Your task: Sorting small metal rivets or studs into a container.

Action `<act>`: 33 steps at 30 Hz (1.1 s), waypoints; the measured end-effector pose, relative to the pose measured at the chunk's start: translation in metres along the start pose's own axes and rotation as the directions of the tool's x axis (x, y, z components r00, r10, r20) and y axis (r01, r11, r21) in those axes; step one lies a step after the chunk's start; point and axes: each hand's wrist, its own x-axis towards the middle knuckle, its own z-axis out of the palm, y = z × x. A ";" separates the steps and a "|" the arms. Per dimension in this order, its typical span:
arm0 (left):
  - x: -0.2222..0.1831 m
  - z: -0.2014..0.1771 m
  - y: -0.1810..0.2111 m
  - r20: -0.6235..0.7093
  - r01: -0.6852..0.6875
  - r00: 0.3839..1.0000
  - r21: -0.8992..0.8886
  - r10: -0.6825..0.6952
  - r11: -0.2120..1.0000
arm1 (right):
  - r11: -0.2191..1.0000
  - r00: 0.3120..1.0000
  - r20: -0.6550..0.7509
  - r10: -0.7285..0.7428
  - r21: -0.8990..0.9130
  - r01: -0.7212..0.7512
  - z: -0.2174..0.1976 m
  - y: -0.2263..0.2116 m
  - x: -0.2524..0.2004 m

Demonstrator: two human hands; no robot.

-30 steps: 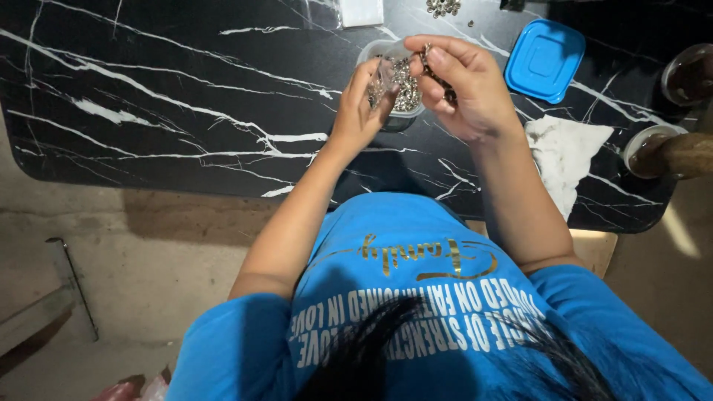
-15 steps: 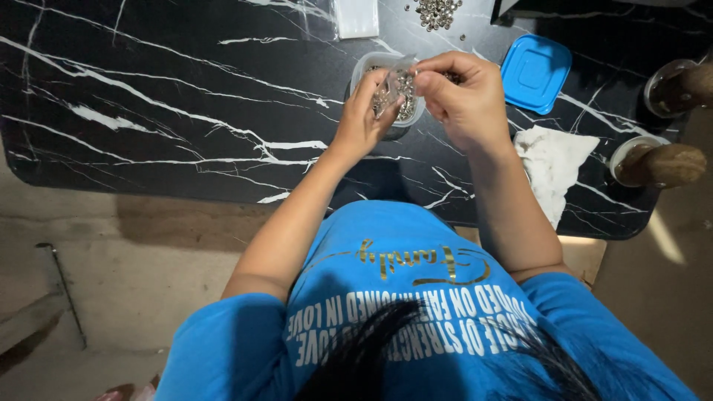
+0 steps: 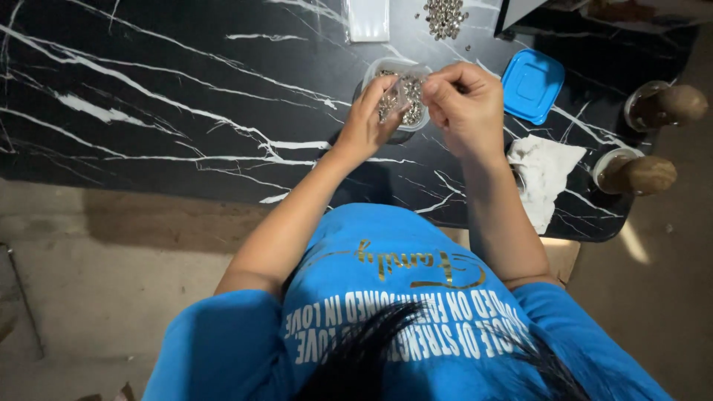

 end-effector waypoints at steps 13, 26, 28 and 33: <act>0.014 -0.025 0.003 0.102 0.076 0.993 -0.110 -0.065 0.991 | 0.938 0.967 -0.087 0.239 0.277 -0.207 0.021 -0.015 0.004; 0.012 -0.025 -0.020 0.055 -0.027 0.998 -0.069 0.031 0.997 | 0.843 0.957 -0.008 0.289 0.475 -0.251 0.022 -0.001 0.001; 0.013 -0.027 -0.018 0.045 -0.021 0.999 -0.069 0.024 0.997 | 0.845 0.956 -0.018 0.291 0.474 -0.248 0.027 -0.002 0.002; 0.014 -0.035 -0.012 0.090 -0.060 0.993 -0.126 0.072 0.990 | 0.949 0.978 -0.075 0.196 0.267 -0.169 0.029 0.009 0.002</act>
